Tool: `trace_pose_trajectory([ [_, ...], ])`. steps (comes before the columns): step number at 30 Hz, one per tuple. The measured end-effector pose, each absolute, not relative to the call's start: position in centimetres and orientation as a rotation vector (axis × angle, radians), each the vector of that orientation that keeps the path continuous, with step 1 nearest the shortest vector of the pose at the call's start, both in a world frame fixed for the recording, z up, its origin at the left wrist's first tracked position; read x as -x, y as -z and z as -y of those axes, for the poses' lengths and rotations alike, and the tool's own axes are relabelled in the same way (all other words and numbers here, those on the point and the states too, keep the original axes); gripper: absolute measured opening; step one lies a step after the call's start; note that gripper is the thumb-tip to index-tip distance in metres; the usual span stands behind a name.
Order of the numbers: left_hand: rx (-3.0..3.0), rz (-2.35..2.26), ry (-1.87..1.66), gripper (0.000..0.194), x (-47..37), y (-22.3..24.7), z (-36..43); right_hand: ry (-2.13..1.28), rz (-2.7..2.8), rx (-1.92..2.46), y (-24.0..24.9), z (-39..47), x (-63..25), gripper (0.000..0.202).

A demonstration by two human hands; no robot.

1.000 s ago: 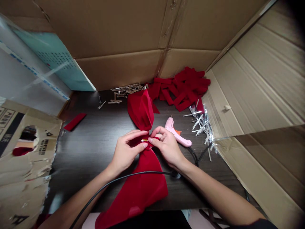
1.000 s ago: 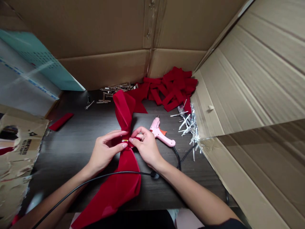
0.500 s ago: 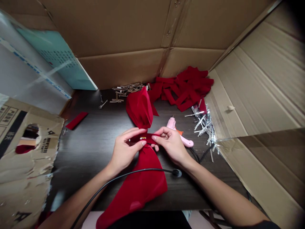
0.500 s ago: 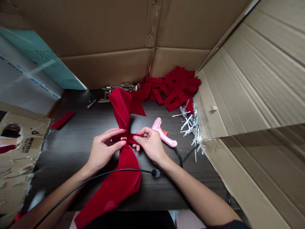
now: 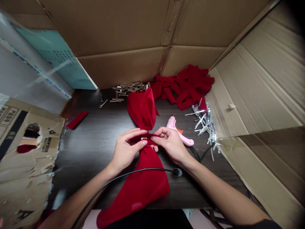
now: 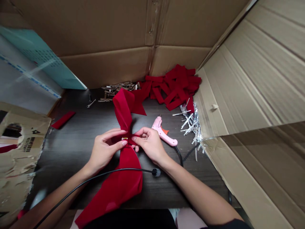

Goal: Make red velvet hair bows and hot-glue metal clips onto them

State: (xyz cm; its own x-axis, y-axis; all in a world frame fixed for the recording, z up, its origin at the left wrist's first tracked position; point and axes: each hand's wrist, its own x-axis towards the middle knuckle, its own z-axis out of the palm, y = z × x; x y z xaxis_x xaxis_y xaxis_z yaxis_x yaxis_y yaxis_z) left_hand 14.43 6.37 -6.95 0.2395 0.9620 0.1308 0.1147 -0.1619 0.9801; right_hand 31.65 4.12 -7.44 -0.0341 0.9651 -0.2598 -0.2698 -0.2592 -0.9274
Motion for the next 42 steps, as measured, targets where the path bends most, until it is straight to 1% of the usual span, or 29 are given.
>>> trace_pose_trajectory([
  [7,-1.561,-1.102,-1.046,0.027,-14.3,7.0,-6.3,-1.504,0.941,1.245,7.2,-4.0,-31.9,0.028],
  [10,-1.595,-1.092,-1.004,0.03,-14.4,7.0,-6.2,-1.491,0.944,1.248,7.0,-3.9,-31.8,0.028],
  [15,-1.663,-1.068,-0.923,0.036,-14.6,7.0,-6.0,-1.604,0.837,1.174,6.6,-3.6,-31.4,0.034],
  [19,-1.727,-1.06,-0.907,0.036,-14.4,6.8,-5.9,-1.623,0.83,1.127,6.4,-3.5,-31.5,0.027],
  [22,-1.773,-1.063,-0.892,0.04,-14.2,6.6,-6.0,-1.676,0.823,1.047,6.1,-3.5,-31.8,0.021],
  [25,-1.809,-1.06,-0.846,0.045,-14.0,6.5,-6.0,-1.697,0.823,1.016,6.1,-3.6,-31.9,0.024],
  [29,-1.862,-1.053,-0.82,0.048,-14.1,6.2,-5.7,-1.551,0.838,1.135,6.6,-3.5,-31.3,0.033],
  [32,-1.894,-1.04,-0.834,0.049,-14.3,5.9,-5.4,-1.393,0.868,1.201,7.0,-3.5,-30.6,0.032],
  [37,-1.917,-1.034,-0.845,0.04,-14.4,5.8,-5.2,-1.384,0.889,1.205,7.2,-3.4,-30.1,0.029],
  [42,-1.932,-1.001,-0.795,0.038,-14.5,5.9,-5.2,-1.469,0.774,1.098,6.8,-3.3,-30.0,0.036],
])
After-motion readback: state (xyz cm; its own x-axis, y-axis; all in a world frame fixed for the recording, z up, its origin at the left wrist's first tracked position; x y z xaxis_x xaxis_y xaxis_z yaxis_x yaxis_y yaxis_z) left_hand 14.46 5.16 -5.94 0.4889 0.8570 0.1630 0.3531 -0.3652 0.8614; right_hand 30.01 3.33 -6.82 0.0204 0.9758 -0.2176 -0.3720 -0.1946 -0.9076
